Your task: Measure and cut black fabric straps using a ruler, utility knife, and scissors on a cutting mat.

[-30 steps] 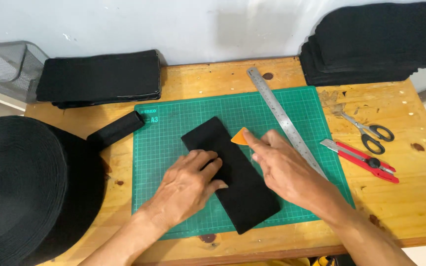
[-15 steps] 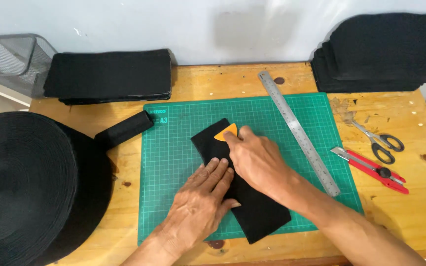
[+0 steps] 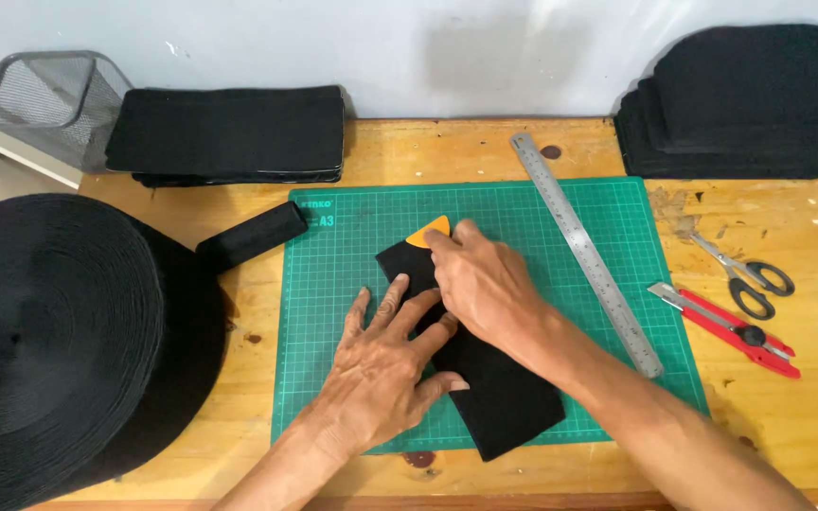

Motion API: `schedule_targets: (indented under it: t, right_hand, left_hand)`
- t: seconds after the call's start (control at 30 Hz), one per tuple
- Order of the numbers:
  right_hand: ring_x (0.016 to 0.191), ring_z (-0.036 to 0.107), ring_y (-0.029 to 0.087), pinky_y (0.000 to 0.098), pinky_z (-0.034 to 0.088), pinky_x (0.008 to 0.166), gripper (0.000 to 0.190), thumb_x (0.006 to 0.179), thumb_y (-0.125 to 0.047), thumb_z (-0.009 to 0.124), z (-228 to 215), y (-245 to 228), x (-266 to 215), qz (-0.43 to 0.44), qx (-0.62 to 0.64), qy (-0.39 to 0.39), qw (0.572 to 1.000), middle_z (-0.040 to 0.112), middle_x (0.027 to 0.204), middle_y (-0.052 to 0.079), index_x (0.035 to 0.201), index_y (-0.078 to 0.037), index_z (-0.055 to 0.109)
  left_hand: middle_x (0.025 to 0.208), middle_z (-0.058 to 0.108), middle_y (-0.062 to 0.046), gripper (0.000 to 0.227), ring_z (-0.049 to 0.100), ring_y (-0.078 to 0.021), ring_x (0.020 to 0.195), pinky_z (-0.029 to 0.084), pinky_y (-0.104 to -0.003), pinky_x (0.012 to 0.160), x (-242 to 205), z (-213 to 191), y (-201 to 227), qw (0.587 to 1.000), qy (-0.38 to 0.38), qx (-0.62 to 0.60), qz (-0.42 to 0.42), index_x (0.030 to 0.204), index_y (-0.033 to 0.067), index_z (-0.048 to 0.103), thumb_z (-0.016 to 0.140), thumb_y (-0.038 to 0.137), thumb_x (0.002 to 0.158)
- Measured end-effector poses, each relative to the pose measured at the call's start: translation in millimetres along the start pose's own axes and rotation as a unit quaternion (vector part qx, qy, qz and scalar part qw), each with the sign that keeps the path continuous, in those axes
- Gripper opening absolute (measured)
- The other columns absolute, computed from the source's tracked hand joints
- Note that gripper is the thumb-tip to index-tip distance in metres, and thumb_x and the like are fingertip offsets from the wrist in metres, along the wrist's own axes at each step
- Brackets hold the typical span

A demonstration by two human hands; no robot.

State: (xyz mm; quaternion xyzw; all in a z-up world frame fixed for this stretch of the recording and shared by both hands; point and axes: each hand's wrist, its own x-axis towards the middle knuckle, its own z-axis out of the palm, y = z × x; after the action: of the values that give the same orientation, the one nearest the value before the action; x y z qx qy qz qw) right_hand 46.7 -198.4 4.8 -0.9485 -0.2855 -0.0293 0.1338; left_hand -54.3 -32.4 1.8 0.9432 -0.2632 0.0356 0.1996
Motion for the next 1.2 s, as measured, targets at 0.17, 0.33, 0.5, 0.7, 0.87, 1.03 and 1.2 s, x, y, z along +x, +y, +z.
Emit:
schedule_targets:
  t: [0.17, 0.33, 0.5, 0.7, 0.87, 1.03, 1.2]
  right_hand:
    - [0.054, 0.066, 0.041, 0.0541, 0.056, 0.045, 0.043, 0.096, -0.018, 0.06, -9.2, -1.9, -43.1, -0.003, 0.011, -0.011, 1.0, 0.055, 0.096, 0.013, 0.137, -0.01, 0.058]
    - [0.057, 0.065, 0.046, 0.0582, 0.054, 0.049, 0.042, 0.096, -0.016, 0.057, -0.2, -3.2, -24.0, 0.01, 0.035, -0.038, 0.999, 0.059, 0.093, 0.016, 0.137, -0.01, 0.062]
    - [0.06, 0.067, 0.043, 0.056, 0.057, 0.052, 0.035, 0.096, -0.015, 0.058, -8.9, -8.9, -10.1, -0.018, 0.024, -0.061, 0.998, 0.056, 0.089, 0.013, 0.131, -0.009, 0.06]
    - [0.058, 0.065, 0.044, 0.0561, 0.054, 0.053, 0.025, 0.1, -0.019, 0.052, -21.9, -18.3, -22.1, -0.01, 0.059, -0.087, 0.994, 0.055, 0.087, 0.014, 0.121, -0.01, 0.062]
    - [0.059, 0.063, 0.039, 0.0517, 0.053, 0.054, 0.035, 0.098, -0.013, 0.054, 5.0, -9.7, -0.7, -0.047, 0.079, -0.017, 0.996, 0.056, 0.087, 0.012, 0.13, -0.01, 0.068]
    - [0.06, 0.066, 0.038, 0.0511, 0.054, 0.054, 0.027, 0.103, -0.02, 0.047, -19.5, -13.9, -13.3, -0.061, 0.063, -0.111, 0.99, 0.054, 0.086, 0.01, 0.123, -0.014, 0.064]
    - [0.068, 0.062, 0.027, 0.0443, 0.054, 0.058, 0.022, 0.096, -0.018, 0.054, 6.7, -15.0, 9.4, -0.131, 0.034, -0.023, 0.991, 0.058, 0.085, 0.008, 0.115, -0.016, 0.064]
  left_hand:
    - [0.153, 0.044, -0.014, 0.057, 0.03, -0.0465, 0.147, 0.023, -0.072, 0.11, -1.9, 2.4, -0.3, 1.0, 0.011, -0.001, 0.0, 0.136, 0.0165, 0.059, 0.062, 0.055, 0.094]
    - [0.154, 0.047, -0.013, 0.06, 0.031, -0.0467, 0.147, 0.023, -0.071, 0.111, -5.0, 4.0, 1.0, 1.0, 0.017, 0.005, 0.009, 0.141, 0.0172, 0.056, 0.064, 0.052, 0.093]
    - [0.15, 0.053, -0.01, 0.059, 0.048, -0.0415, 0.135, 0.039, -0.059, 0.099, -7.7, 8.2, 5.3, 0.994, 0.08, 0.068, 0.001, 0.137, 0.0158, 0.06, 0.067, 0.053, 0.091]
    - [0.147, 0.055, -0.014, 0.049, 0.054, -0.045, 0.124, 0.042, -0.058, 0.085, -5.9, 0.3, 7.0, 0.995, 0.086, 0.053, 0.018, 0.128, 0.013, 0.062, 0.065, 0.048, 0.093]
    - [0.135, 0.062, -0.01, 0.043, 0.056, -0.0436, 0.123, 0.043, -0.057, 0.085, -7.2, 6.0, 8.0, 0.993, 0.097, 0.06, 0.014, 0.117, 0.0143, 0.066, 0.062, 0.051, 0.095]
    - [0.144, 0.057, -0.011, 0.046, 0.053, -0.0411, 0.128, 0.043, -0.056, 0.09, -8.5, 3.5, 8.6, 0.993, 0.096, 0.066, 0.005, 0.125, 0.0145, 0.063, 0.065, 0.048, 0.094]
    - [0.129, 0.065, -0.012, 0.036, 0.055, -0.042, 0.121, 0.043, -0.055, 0.086, -7.4, 3.9, 6.7, 0.993, 0.11, 0.04, 0.02, 0.106, 0.0139, 0.068, 0.064, 0.047, 0.095]
